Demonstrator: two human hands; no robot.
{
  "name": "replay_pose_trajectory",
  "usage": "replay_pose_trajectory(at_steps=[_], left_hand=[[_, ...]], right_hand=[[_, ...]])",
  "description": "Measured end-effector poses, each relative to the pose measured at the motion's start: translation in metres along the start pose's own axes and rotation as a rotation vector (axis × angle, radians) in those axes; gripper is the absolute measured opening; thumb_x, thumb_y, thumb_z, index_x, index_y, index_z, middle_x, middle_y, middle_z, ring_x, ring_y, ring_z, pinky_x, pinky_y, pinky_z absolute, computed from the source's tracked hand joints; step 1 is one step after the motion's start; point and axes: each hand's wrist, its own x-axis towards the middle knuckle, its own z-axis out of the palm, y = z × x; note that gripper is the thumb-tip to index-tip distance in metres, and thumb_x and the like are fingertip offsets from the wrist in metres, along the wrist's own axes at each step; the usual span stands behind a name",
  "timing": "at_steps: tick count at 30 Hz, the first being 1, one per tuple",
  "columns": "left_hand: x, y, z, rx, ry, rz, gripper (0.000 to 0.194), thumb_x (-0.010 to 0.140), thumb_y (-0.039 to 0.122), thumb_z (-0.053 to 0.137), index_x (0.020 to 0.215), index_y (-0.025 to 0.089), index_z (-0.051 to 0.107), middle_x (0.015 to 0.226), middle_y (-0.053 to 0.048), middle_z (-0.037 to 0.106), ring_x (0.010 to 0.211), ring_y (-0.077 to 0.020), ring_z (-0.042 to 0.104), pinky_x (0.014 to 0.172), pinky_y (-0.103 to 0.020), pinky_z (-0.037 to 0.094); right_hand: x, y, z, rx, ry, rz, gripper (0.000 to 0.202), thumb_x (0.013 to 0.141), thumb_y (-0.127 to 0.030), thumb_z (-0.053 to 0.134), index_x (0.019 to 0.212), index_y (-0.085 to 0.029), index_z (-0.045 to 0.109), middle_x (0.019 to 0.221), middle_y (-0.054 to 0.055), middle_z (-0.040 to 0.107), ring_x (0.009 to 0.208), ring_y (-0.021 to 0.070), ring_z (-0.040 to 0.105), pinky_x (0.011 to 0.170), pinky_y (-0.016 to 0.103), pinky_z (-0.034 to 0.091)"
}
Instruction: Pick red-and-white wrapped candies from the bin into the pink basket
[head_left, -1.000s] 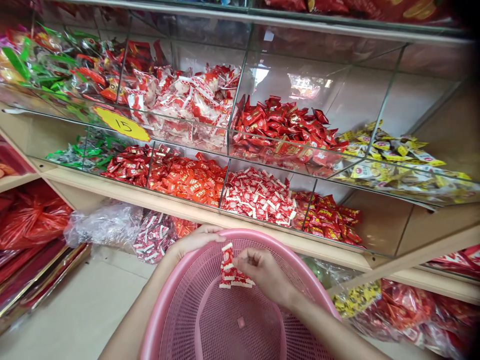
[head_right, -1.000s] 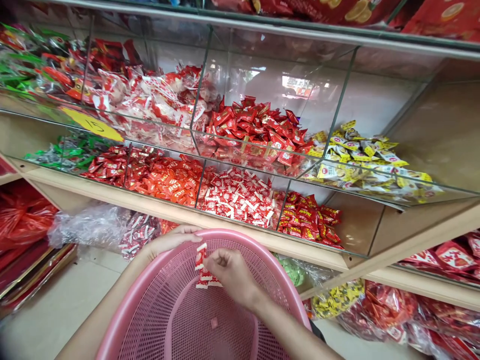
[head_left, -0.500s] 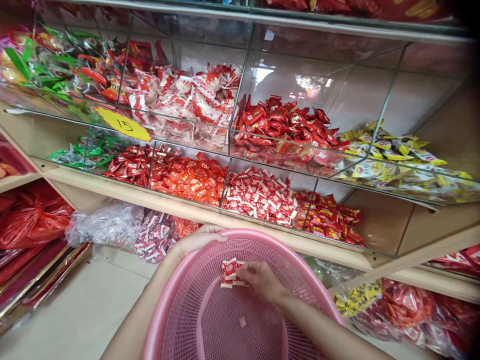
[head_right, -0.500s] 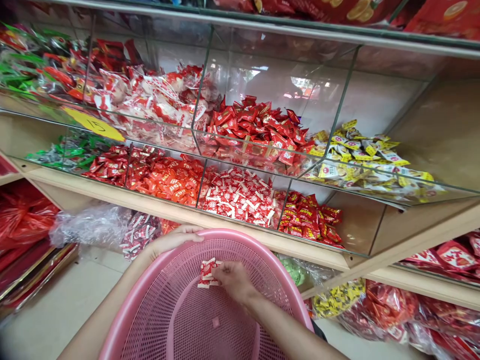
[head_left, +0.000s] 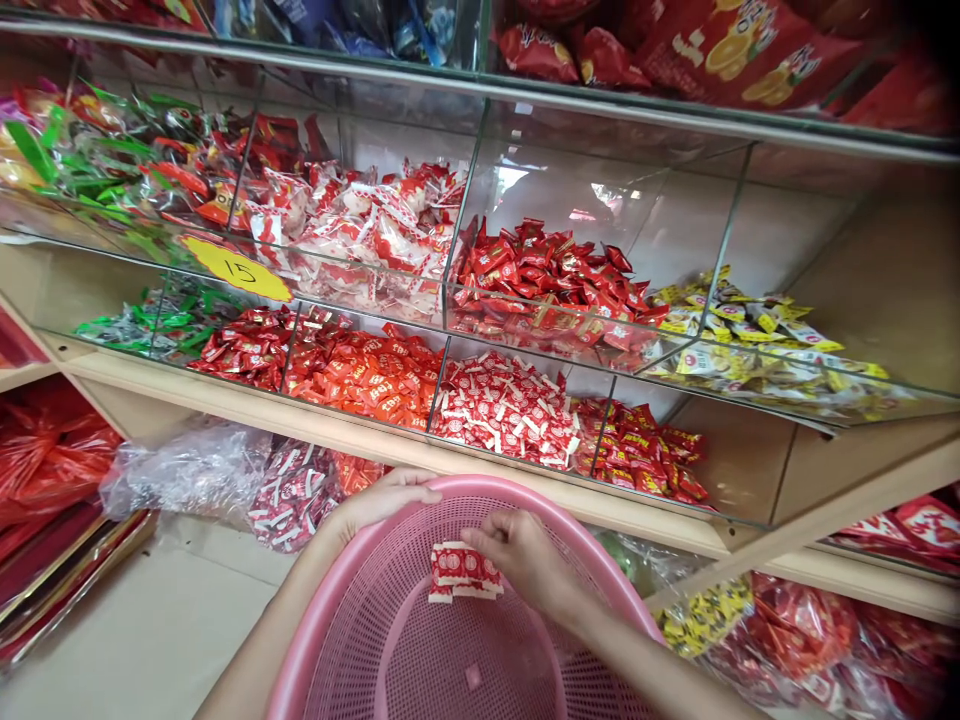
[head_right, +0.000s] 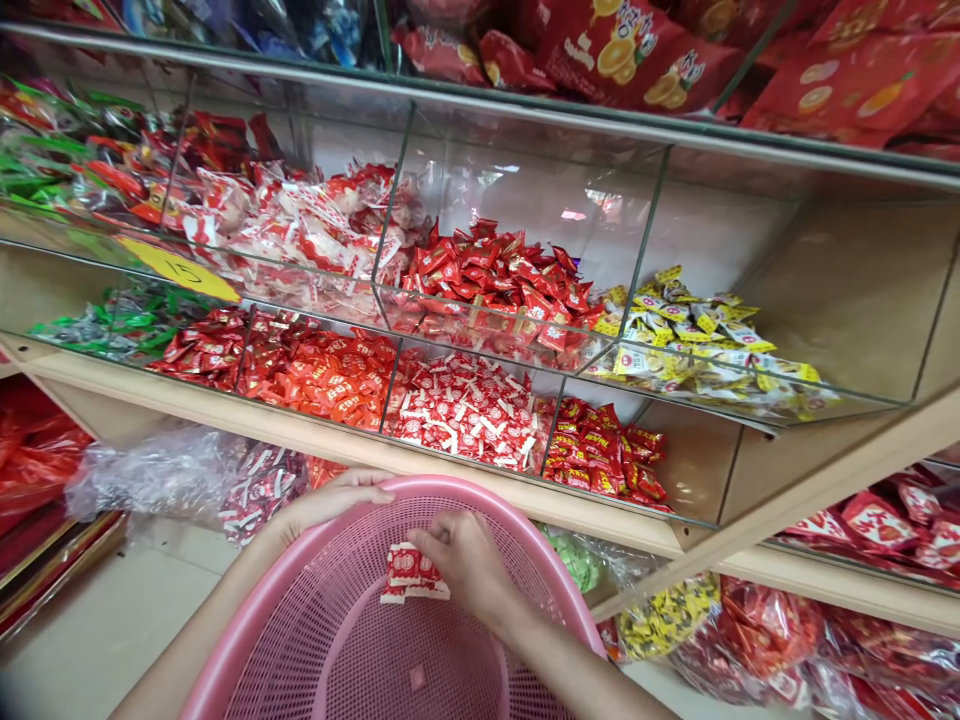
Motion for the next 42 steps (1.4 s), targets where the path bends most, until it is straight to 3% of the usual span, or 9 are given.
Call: replay_pose_trajectory(at_steps=[4, 7, 10, 16, 25, 32, 36, 42], left_hand=[[0.000, 0.000, 0.000, -0.013, 0.020, -0.028, 0.031, 0.067, 0.028, 0.062, 0.095, 0.016, 0.064, 0.082, -0.002, 0.066, 0.074, -0.0174, 0.058, 0.067, -0.025, 0.042], [0.000, 0.000, 0.000, -0.025, 0.011, -0.031, 0.030, 0.067, 0.027, 0.061, 0.095, 0.016, 0.064, 0.081, -0.002, 0.066, 0.073, -0.0168, 0.058, 0.068, -0.025, 0.042], [0.001, -0.001, -0.001, -0.039, -0.031, -0.021, 0.031, 0.069, 0.027, 0.060, 0.097, 0.015, 0.063, 0.083, -0.003, 0.066, 0.074, -0.0170, 0.059, 0.069, -0.026, 0.042], [0.003, -0.004, -0.004, -0.031, -0.033, -0.023, 0.032, 0.068, 0.030, 0.061, 0.096, 0.015, 0.064, 0.084, -0.003, 0.067, 0.076, -0.0176, 0.059, 0.070, -0.026, 0.042], [0.002, -0.002, -0.002, -0.043, -0.010, -0.064, 0.032, 0.067, 0.030, 0.061, 0.095, 0.016, 0.064, 0.082, -0.002, 0.067, 0.073, -0.0167, 0.059, 0.067, -0.025, 0.042], [0.001, 0.002, 0.000, -0.045, -0.005, -0.048, 0.029, 0.067, 0.028, 0.062, 0.093, 0.016, 0.064, 0.084, -0.002, 0.067, 0.075, -0.0164, 0.059, 0.071, -0.026, 0.042], [0.002, 0.003, 0.001, -0.071, -0.017, -0.086, 0.030, 0.068, 0.028, 0.061, 0.095, 0.016, 0.063, 0.085, -0.003, 0.067, 0.073, -0.0168, 0.059, 0.070, -0.027, 0.043], [0.004, 0.001, 0.001, -0.024, 0.013, -0.083, 0.036, 0.067, 0.029, 0.062, 0.101, 0.015, 0.062, 0.086, -0.004, 0.067, 0.078, -0.0180, 0.059, 0.071, -0.026, 0.043]], right_hand=[[0.023, -0.037, -0.047, -0.219, 0.154, -0.293, 0.025, 0.083, -0.034, 0.041, 0.069, -0.018, 0.053, 0.061, -0.001, 0.048, 0.055, 0.0095, 0.039, 0.052, 0.022, 0.028], [0.048, -0.046, -0.064, -0.363, 0.333, -0.377, 0.014, 0.082, -0.025, 0.043, 0.075, -0.018, 0.052, 0.072, 0.002, 0.052, 0.067, 0.0128, 0.044, 0.062, 0.024, 0.032], [0.071, -0.040, -0.063, -0.419, 0.377, -0.365, 0.002, 0.077, -0.019, 0.049, 0.074, -0.019, 0.050, 0.073, 0.001, 0.051, 0.072, 0.0140, 0.044, 0.065, 0.024, 0.032], [0.089, -0.027, -0.051, -0.472, 0.301, -0.282, 0.004, 0.073, -0.018, 0.053, 0.074, -0.019, 0.051, 0.075, 0.001, 0.049, 0.070, 0.0133, 0.044, 0.059, 0.023, 0.031], [0.086, -0.028, -0.053, -0.539, 0.342, -0.339, 0.014, 0.081, -0.017, 0.040, 0.071, -0.019, 0.050, 0.076, 0.004, 0.048, 0.074, 0.0152, 0.044, 0.065, 0.025, 0.033], [0.059, -0.040, -0.060, -0.335, 0.488, -0.435, 0.014, 0.086, -0.023, 0.034, 0.083, -0.018, 0.047, 0.084, 0.005, 0.049, 0.080, 0.0157, 0.044, 0.073, 0.027, 0.034], [0.023, -0.050, -0.060, -0.191, 0.410, -0.486, 0.011, 0.086, -0.021, 0.037, 0.085, -0.018, 0.047, 0.089, 0.005, 0.049, 0.084, 0.0150, 0.045, 0.075, 0.028, 0.035], [-0.006, -0.029, -0.041, 0.024, 0.049, -0.374, 0.010, 0.086, -0.022, 0.036, 0.086, -0.019, 0.046, 0.087, 0.003, 0.053, 0.081, 0.0124, 0.048, 0.072, 0.025, 0.037]])
